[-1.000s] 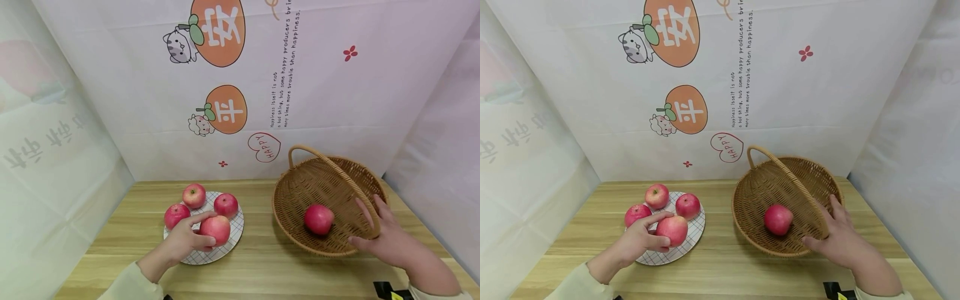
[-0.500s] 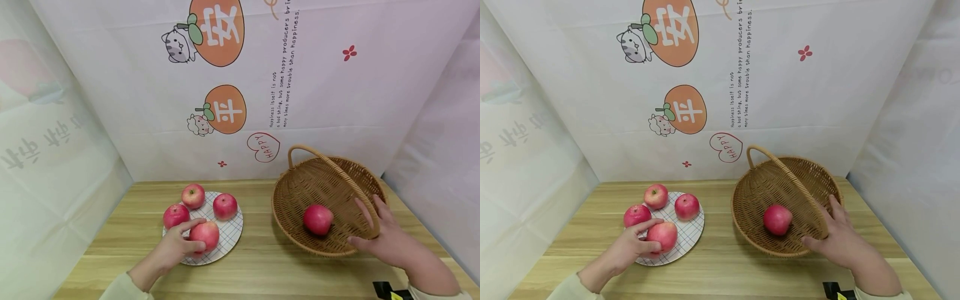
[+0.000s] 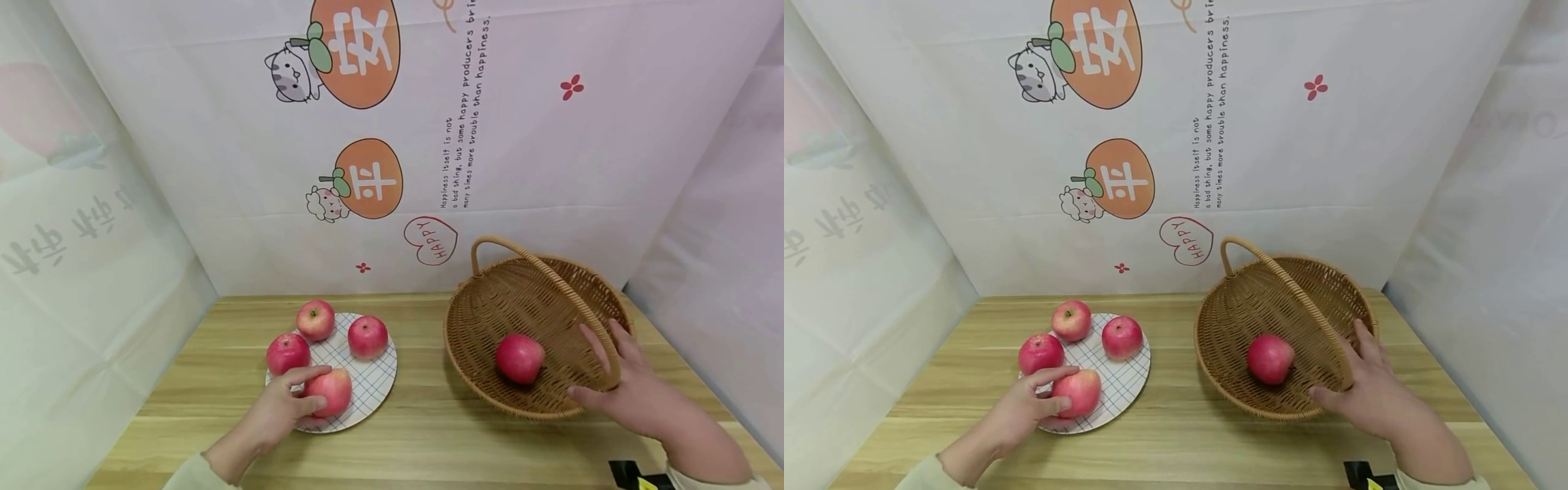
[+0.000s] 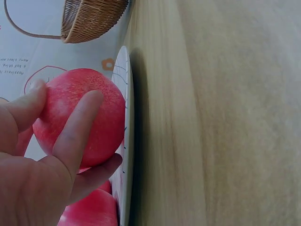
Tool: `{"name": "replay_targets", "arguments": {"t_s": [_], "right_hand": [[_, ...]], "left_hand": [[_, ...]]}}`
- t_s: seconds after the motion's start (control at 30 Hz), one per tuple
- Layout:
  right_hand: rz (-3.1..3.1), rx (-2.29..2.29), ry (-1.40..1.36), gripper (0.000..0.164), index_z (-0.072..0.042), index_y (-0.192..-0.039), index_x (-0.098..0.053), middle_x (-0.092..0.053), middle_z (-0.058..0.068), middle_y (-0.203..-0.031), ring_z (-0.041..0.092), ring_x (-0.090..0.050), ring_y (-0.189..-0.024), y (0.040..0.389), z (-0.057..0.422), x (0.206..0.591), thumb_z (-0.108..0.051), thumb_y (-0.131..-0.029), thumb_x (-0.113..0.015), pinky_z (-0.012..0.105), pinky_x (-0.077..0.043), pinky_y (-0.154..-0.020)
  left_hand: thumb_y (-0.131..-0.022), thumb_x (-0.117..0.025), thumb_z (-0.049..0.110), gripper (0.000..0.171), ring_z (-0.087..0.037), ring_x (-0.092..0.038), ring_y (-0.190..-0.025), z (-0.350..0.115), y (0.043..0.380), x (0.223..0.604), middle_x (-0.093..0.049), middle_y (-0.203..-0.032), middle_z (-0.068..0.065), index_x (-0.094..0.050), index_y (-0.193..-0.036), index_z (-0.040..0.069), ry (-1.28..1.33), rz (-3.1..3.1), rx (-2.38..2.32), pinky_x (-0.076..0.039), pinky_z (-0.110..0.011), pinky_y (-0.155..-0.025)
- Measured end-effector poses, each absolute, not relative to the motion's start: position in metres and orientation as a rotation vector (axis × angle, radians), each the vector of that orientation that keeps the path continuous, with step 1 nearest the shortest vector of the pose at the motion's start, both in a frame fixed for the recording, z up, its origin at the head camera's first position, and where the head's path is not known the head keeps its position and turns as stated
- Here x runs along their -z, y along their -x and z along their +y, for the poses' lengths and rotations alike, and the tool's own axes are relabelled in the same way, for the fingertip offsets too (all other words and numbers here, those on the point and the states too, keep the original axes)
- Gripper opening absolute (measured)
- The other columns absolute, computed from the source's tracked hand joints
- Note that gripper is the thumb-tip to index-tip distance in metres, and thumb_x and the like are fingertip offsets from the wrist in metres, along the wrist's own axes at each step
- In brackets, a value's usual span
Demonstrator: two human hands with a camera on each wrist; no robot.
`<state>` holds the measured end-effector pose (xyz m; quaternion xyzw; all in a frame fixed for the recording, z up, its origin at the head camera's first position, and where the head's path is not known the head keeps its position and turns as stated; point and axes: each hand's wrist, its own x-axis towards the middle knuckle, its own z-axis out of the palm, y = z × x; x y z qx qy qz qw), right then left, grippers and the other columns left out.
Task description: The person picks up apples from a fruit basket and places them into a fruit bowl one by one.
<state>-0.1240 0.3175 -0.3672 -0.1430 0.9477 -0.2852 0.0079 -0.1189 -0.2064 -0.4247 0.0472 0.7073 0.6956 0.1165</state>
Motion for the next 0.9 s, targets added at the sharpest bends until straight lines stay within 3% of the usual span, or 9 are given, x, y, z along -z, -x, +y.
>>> {"name": "replay_targets", "arguments": {"t_s": [0.23,0.4,0.63,0.9], "right_hand": [[2.977,0.86,0.457,0.106,-0.005,-0.159,0.0,0.022,0.039,-0.151,0.064,0.018,-0.134,0.1228,0.3158,0.3662,-0.032,-0.09,-0.075,0.088,-0.013,-0.086],[2.973,0.866,0.458,0.106,-0.005,-0.159,0.0,0.022,0.039,-0.151,0.064,0.018,-0.134,0.1221,0.3154,0.3662,-0.032,-0.09,-0.075,0.088,-0.013,-0.086],[2.971,0.872,0.458,0.106,-0.005,-0.159,0.0,0.023,0.039,-0.151,0.064,0.019,-0.133,0.1224,0.3158,0.3664,-0.031,-0.089,-0.075,0.089,-0.011,-0.087],[2.974,0.839,0.462,0.105,-0.003,-0.159,0.0,0.022,0.04,-0.151,0.064,0.018,-0.134,0.1222,0.3169,0.3666,-0.032,-0.09,-0.074,0.088,-0.015,-0.085]], "left_hand": [[-0.091,-0.072,0.003,0.041,-0.035,-0.058,-0.106,-0.2095,0.1169,0.4234,-0.038,-0.14,-0.022,-0.06,-0.13,-0.006,-0.14,2.122,-2.028,-0.058,-0.055,-0.072],[-0.089,-0.074,0.003,0.04,-0.034,-0.057,-0.108,-0.2121,0.1148,0.4202,-0.037,-0.14,-0.02,-0.063,-0.128,-0.002,-0.165,2.179,-1.951,-0.059,-0.052,-0.071],[-0.087,-0.073,-0.003,0.04,-0.039,-0.048,-0.122,-0.2139,0.1142,0.4191,-0.029,-0.147,-0.024,-0.063,-0.126,-0.005,-0.17,2.216,-1.958,-0.06,-0.049,-0.07],[-0.083,-0.077,-0.003,0.034,-0.042,-0.043,-0.125,-0.2139,0.1115,0.4175,-0.035,-0.149,-0.014,-0.072,-0.115,0.005,-0.039,2.436,-1.874,-0.061,-0.041,-0.065]]}}
